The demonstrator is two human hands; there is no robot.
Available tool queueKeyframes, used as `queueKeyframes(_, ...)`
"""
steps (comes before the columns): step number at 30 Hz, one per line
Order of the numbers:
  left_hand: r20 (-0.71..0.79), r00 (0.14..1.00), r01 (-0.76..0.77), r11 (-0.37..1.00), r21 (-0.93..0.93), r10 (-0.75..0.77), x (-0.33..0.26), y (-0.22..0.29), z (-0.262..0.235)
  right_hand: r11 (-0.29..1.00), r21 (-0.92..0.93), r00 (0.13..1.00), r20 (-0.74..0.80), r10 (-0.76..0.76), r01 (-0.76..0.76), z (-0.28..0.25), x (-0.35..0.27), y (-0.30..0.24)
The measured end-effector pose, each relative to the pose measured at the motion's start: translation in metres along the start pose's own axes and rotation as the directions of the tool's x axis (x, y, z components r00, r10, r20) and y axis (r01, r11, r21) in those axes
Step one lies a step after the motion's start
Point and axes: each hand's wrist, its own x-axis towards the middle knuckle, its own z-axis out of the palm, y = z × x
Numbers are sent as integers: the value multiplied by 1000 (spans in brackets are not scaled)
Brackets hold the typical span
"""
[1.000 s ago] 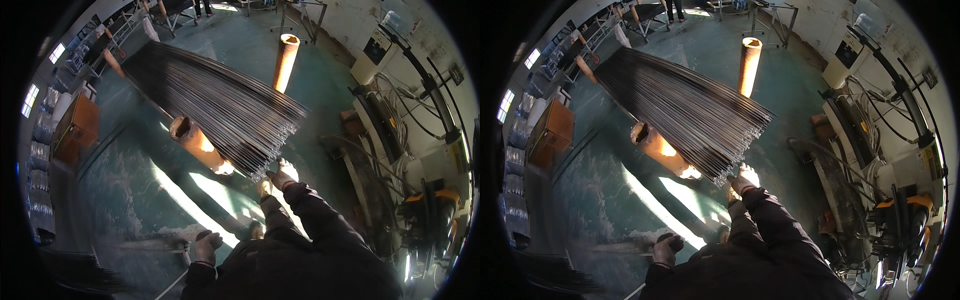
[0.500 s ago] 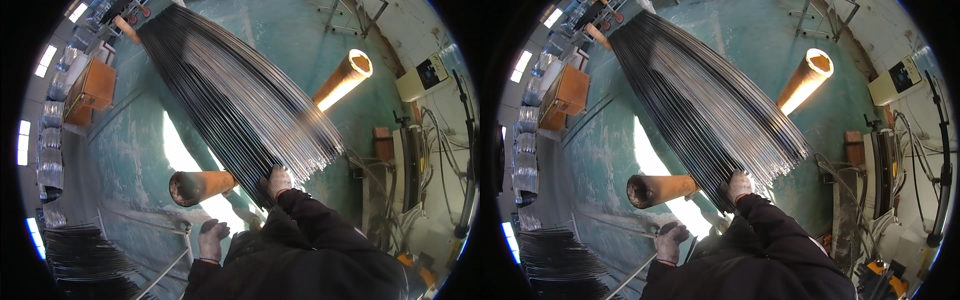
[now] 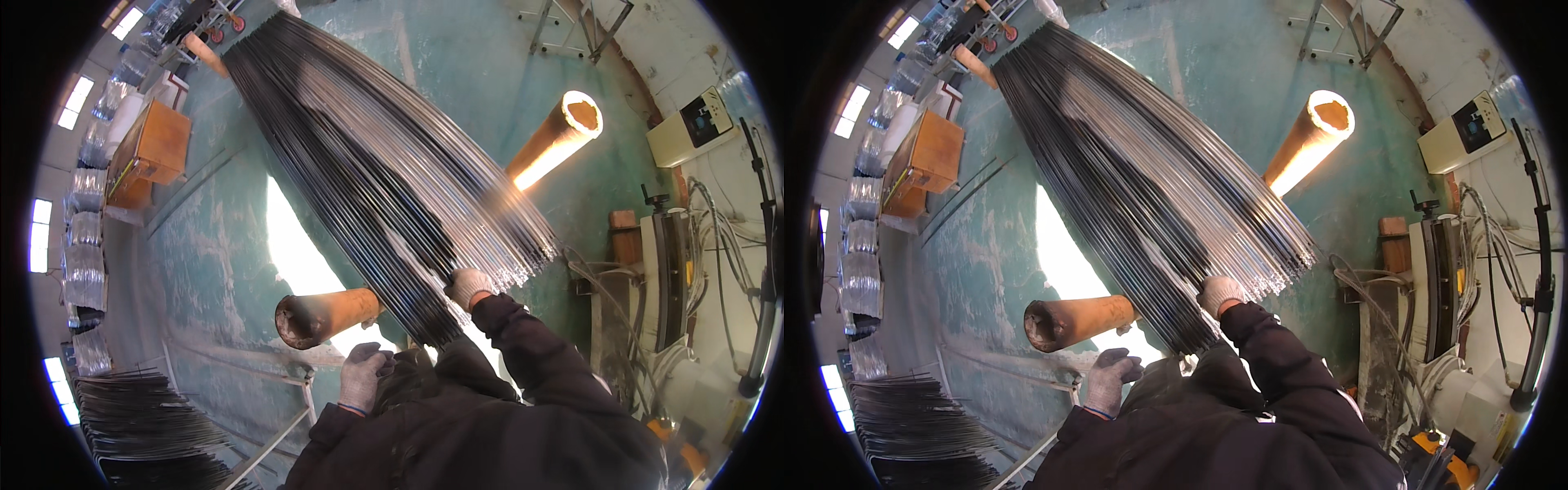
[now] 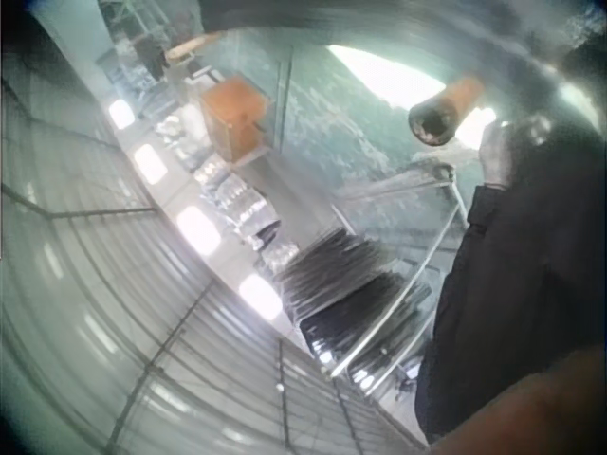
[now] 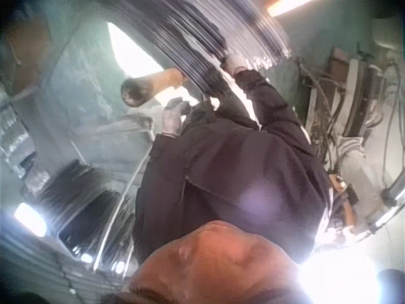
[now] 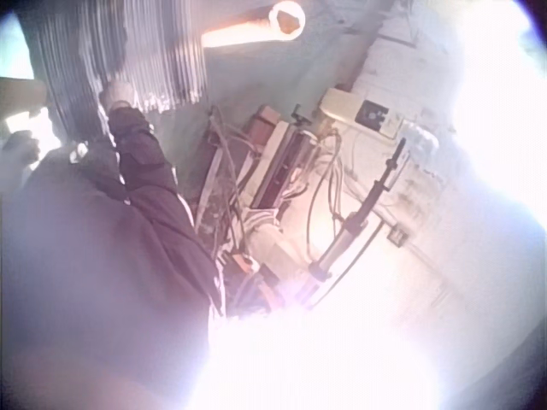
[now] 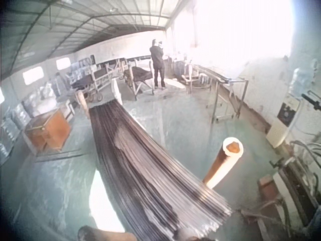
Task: The person repeatedly picks up bundles of long metal rods from a floor stack and feeds them into a bending machine. The rods are guided through rollers and emerge as curved pieces, which are then placed into a collection rack. The process is repeated continuously throughout the clip.
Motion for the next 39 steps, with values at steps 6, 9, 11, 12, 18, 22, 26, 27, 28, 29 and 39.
queueKeyframes(6, 177, 982, -81, 996, 43, 72, 12, 1, 2, 915, 403, 998, -55, 22, 2, -28, -60, -11)
queueKeyframes(9, 290, 953, -112, 992, 62, 90, 33, -4, 3, 946, 324, 998, -44, 36, -20, -26, -126, 3)
queueKeyframes(11, 394, 916, -97, 994, 47, 70, 57, -8, 9, 961, 276, 995, -82, 59, -34, -3, -198, 25)
queueKeyframes(12, 421, 906, -50, 999, -8, 49, 69, -11, 13, 948, 279, 986, -22, 167, -154, 17, -242, 39)
queueKeyframes(18, 661, 750, 268, 921, -282, -16, 133, -3, 39, 653, 499, 757, 11, 653, -571, 213, -553, 128)
queueKeyframes(22, 675, 735, 377, 867, -327, -65, 98, -12, 52, 451, 892, 390, -415, 822, -3, 352, -617, 140)
queueKeyframes(26, 688, 716, 373, 898, -232, -119, 24, -29, 75, 711, 229, 381, -714, 587, -665, 398, -597, 147)
queueKeyframes(27, 660, 741, 329, 925, -190, -128, 7, -31, 84, 682, 281, 349, -693, 631, -675, 394, -606, 152)
queueKeyframes(28, 778, 614, 373, 918, -133, -137, -12, -36, 91, 657, 291, 335, -677, 655, -696, 389, -616, 155)
queueKeyframes(29, 853, 509, 375, 922, -100, -114, -31, -39, 96, 640, 249, 320, -702, 637, -727, 379, -642, 163)
queueKeyframes(39, 898, 350, -121, 963, -239, 267, -215, -4, 253, -9, 832, -592, -387, 707, -554, 390, -869, 245)
